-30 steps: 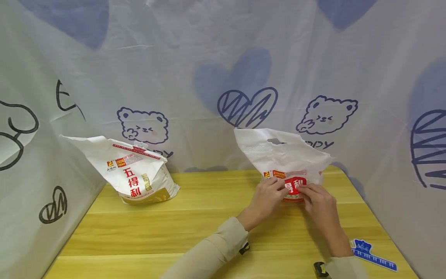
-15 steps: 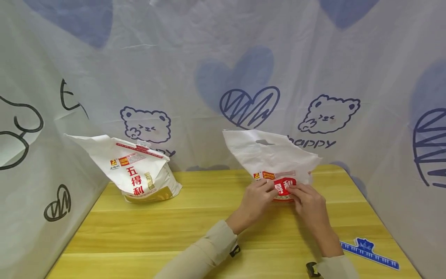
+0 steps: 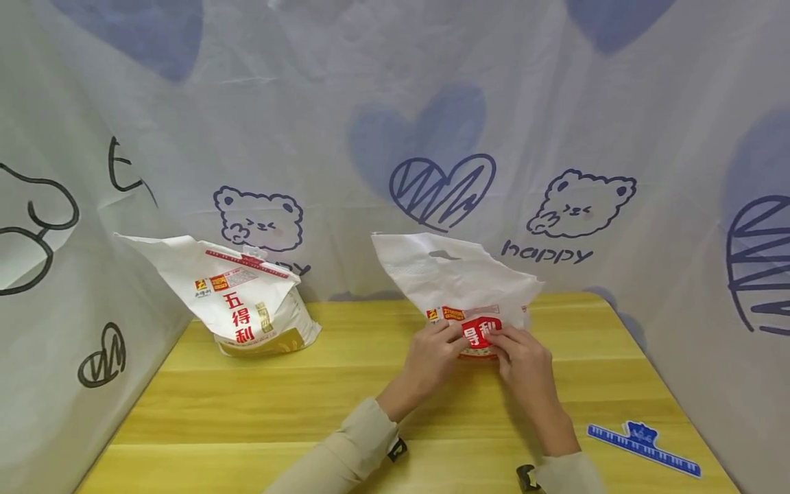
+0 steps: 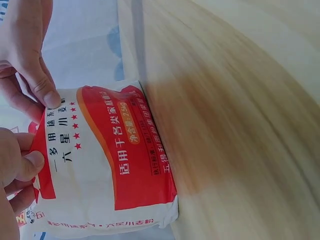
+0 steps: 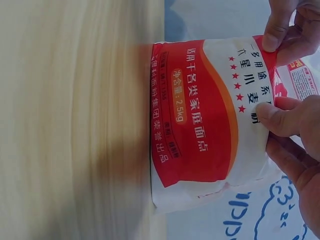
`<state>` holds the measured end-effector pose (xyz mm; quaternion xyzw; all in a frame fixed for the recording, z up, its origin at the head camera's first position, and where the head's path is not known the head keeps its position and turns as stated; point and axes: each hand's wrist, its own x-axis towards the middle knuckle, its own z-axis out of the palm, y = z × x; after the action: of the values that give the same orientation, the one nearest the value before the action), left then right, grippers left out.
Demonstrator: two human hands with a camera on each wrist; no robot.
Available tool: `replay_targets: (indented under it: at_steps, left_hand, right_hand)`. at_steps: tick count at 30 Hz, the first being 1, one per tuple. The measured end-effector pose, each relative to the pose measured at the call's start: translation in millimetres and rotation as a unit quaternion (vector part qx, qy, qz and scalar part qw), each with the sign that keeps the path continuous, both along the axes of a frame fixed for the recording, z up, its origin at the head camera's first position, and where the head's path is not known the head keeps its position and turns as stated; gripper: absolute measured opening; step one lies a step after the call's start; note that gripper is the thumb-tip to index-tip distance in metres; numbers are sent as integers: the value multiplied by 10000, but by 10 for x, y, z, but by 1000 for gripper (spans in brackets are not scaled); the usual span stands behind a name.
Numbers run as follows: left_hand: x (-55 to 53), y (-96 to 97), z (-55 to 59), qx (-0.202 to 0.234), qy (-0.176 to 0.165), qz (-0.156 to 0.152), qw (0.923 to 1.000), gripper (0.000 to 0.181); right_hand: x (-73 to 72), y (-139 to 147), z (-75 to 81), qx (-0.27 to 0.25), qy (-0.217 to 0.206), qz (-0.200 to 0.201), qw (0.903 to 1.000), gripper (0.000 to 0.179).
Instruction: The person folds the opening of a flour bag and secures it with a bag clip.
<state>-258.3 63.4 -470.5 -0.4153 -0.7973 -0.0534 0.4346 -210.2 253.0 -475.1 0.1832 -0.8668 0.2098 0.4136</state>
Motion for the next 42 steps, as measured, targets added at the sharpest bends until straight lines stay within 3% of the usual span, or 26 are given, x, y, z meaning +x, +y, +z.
replay_targets:
  at_steps: [6,15,23,32,42]
  left_hand:
    - [37,-96,-5,163,-195,-63,9997,13]
    - [120,-257,7,364,-216,36,9991,16]
    - [149,-429,-11,483,25,6,9988,18]
    - [187,-648,-19,709,-171,-78,9973,22]
    - [269,-920,-4,841,-587,124,9946,26]
  right_hand:
    - [16,-85,-8,12,29,79,10000,37]
    - [73,-243,17,41,20,231,9997,37]
    - [91,-397,10,41,91,375,9992,37]
    - [60,-574,-20,81,286,644,9975,37]
    - [26,-830,-51,64,153,868,9961,33]
